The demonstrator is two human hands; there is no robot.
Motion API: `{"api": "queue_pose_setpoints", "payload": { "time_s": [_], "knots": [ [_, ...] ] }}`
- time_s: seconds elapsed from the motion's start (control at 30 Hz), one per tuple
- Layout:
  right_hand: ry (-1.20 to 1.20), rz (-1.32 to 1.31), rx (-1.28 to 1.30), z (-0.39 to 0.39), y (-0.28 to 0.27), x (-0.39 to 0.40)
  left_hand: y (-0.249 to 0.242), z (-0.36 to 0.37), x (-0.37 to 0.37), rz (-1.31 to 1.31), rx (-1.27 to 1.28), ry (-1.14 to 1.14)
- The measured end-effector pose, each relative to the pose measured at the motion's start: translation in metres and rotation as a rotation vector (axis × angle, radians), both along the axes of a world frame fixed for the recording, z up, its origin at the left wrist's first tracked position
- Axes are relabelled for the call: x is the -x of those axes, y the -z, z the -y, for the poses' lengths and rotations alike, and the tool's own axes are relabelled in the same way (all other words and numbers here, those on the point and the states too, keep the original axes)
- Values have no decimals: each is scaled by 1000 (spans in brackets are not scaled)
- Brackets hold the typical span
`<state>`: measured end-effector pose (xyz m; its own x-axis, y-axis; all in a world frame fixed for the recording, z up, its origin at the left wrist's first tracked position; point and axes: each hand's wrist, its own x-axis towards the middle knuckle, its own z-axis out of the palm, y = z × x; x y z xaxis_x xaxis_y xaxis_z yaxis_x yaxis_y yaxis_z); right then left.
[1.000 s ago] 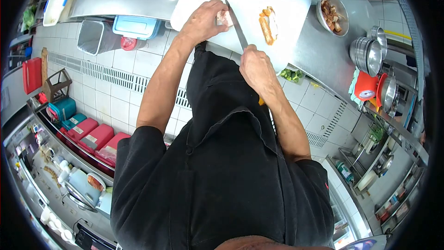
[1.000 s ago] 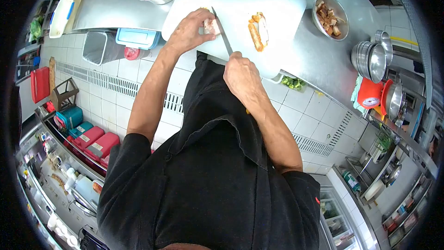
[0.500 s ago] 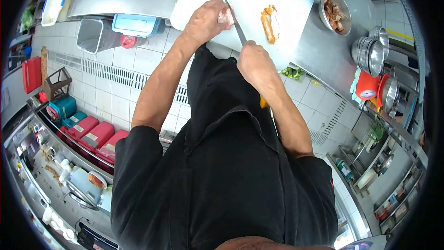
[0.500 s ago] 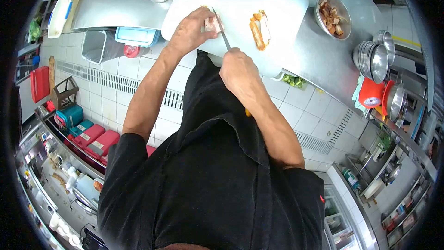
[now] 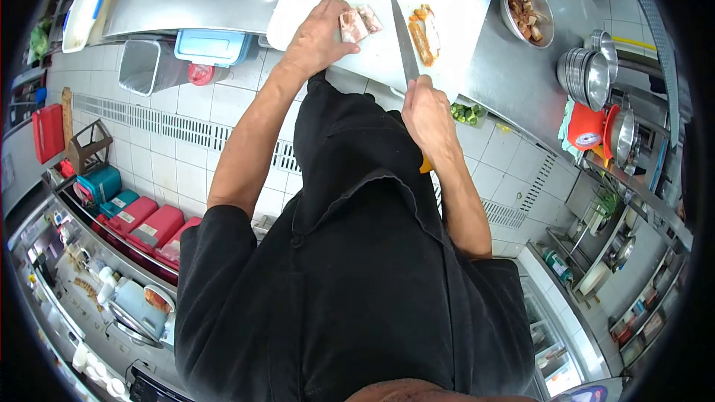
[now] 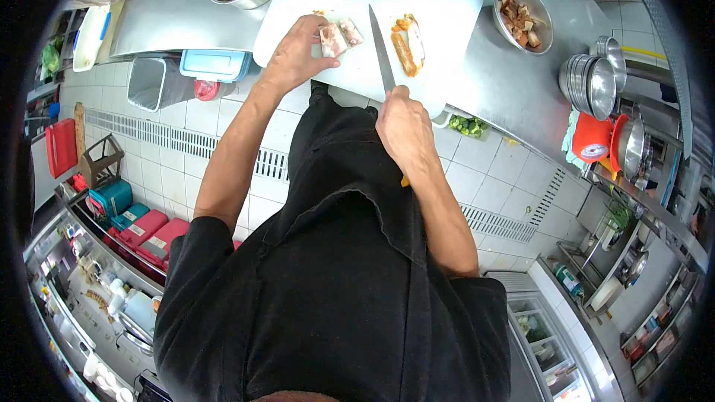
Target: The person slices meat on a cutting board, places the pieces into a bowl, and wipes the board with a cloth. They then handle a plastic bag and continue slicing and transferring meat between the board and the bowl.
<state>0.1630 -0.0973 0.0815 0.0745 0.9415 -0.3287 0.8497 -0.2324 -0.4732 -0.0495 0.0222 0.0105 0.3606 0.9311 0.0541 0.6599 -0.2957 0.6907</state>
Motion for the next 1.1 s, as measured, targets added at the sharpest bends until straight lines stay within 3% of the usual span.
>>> {"api": "queue_pose_setpoints", "payload": {
  "time_s": [0.1, 0.27, 0.5, 0.7, 0.8, 0.9, 1.1],
  "knots": [
    [71, -70, 47, 8, 11, -10, -3, 1, -13, -163, -263, 14],
    [347, -435, 269, 20, 3, -23, -12, -12, -12, -11, -17, 26],
    [155, -279, 152, 32, 17, -29, 20, -19, 16, 408, 301, -108],
    [232, -358, 268, 28, 4, -26, 32, -23, 24, 707, 481, -13],
    [211, -377, 313, 28, -4, -33, 17, -31, 19, 338, 474, 16],
    [168, -373, 312, 32, 0, -35, -8, -28, 0, -95, -13, 136],
    [353, -409, 265, 61, 0, -64, -19, -30, -37, -270, -16, 317]
  ]
}}
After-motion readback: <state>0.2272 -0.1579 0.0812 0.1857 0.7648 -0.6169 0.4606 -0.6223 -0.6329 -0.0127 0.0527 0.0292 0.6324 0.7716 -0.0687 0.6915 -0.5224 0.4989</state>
